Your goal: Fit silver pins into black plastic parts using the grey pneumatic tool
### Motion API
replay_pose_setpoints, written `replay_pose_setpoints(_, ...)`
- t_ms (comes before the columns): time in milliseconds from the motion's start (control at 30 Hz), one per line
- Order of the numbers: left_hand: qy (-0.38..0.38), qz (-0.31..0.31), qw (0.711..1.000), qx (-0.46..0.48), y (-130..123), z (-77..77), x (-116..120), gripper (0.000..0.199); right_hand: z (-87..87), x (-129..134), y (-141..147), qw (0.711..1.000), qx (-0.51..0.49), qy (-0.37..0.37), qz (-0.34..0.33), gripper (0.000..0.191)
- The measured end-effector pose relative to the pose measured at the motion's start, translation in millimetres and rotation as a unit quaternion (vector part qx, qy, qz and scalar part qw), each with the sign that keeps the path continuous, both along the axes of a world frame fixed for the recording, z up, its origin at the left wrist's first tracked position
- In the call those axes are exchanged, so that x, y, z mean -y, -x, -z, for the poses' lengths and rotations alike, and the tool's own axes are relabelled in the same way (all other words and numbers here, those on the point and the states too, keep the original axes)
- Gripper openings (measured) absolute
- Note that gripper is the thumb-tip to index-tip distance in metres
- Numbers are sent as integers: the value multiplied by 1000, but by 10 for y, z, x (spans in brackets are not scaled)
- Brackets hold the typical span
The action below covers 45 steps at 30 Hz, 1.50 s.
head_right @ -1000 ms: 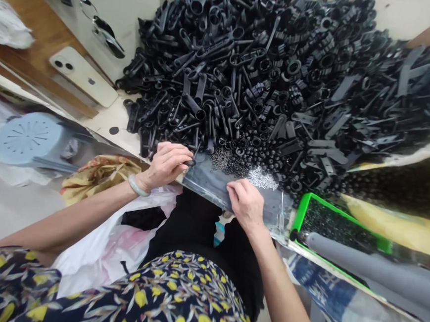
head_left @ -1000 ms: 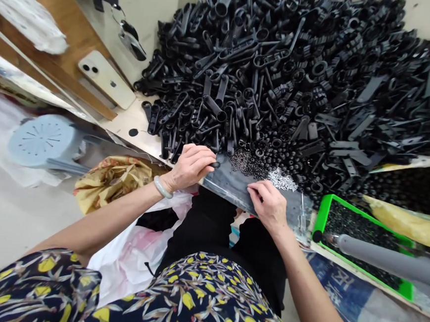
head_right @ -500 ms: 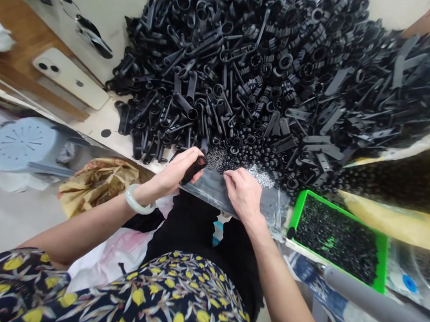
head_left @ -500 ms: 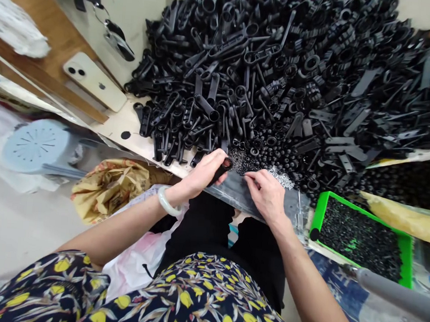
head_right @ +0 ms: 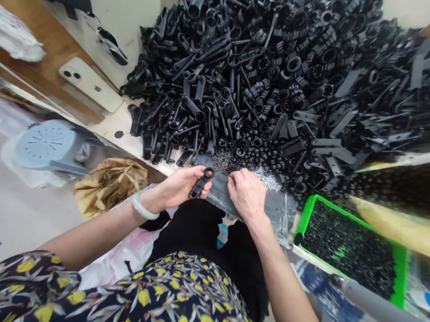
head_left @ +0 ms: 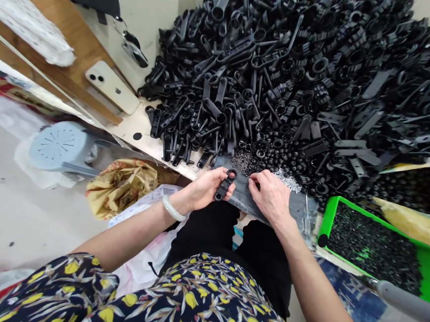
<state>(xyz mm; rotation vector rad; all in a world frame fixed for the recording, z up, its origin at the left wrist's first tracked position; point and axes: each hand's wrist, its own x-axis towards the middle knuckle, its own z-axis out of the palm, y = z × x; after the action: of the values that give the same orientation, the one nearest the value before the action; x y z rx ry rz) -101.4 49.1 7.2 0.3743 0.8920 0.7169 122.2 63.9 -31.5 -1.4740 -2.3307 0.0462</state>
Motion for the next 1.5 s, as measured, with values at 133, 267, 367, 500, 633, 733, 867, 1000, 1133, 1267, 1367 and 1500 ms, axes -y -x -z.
replay_pose_setpoints(133, -15, 5, 1000, 2, -26, -35, 57, 15, -24, 125, -106, 1000, 6, -15, -14, 20)
replay_pose_setpoints(267, -33, 2, 999, -31, -69, -50, 124, 25, -10, 250, -197, 999, 19, -22, -41, 19)
replay_pose_setpoints(367, -78, -4, 993, -92, -99, -28, 178, 23, 20, 303, -228, 999, 0, -17, -39, 19)
replay_pose_setpoints(500, -259, -14, 923, -284, -143, 34, 208, 24, 58, 341, -237, 995, -92, 26, -16, 18)
replay_pose_setpoints(633, -418, 83, 752, -503, -258, 109, 152, 5, 61, 368, -232, 976, -201, 89, -4, 15)
replay_pose_setpoints(733, -453, 135, 652, -592, -372, 170, 77, 8, 42, 377, -237, 952, -278, 131, 2, 14)
replay_pose_setpoints(867, -493, 204, 572, -623, -440, 239, -28, 12, 32, 386, -260, 915, -365, 169, 25, 14)
replay_pose_setpoints(1000, -511, 195, 601, -582, -419, 223, -84, 10, 42, 402, -262, 868, -451, 202, 44, 14)
replay_pose_setpoints(1133, -413, 81, 814, -401, -413, 68, -9, 14, -6, 433, -225, 814, -531, 228, 64, 15)
replay_pose_setpoints(1267, -271, 19, 940, -204, -439, -51, 149, 28, -127, 470, -165, 816, -535, 215, 45, 15)
replay_pose_setpoints(1367, -227, -8, 964, -137, -454, -40, 226, 33, -202, 485, -111, 841, -504, 195, 20, 13)
replay_pose_setpoints(1500, -205, -20, 972, -117, -448, 1, 259, 35, -250, 498, -44, 859, -480, 176, 10, 12)
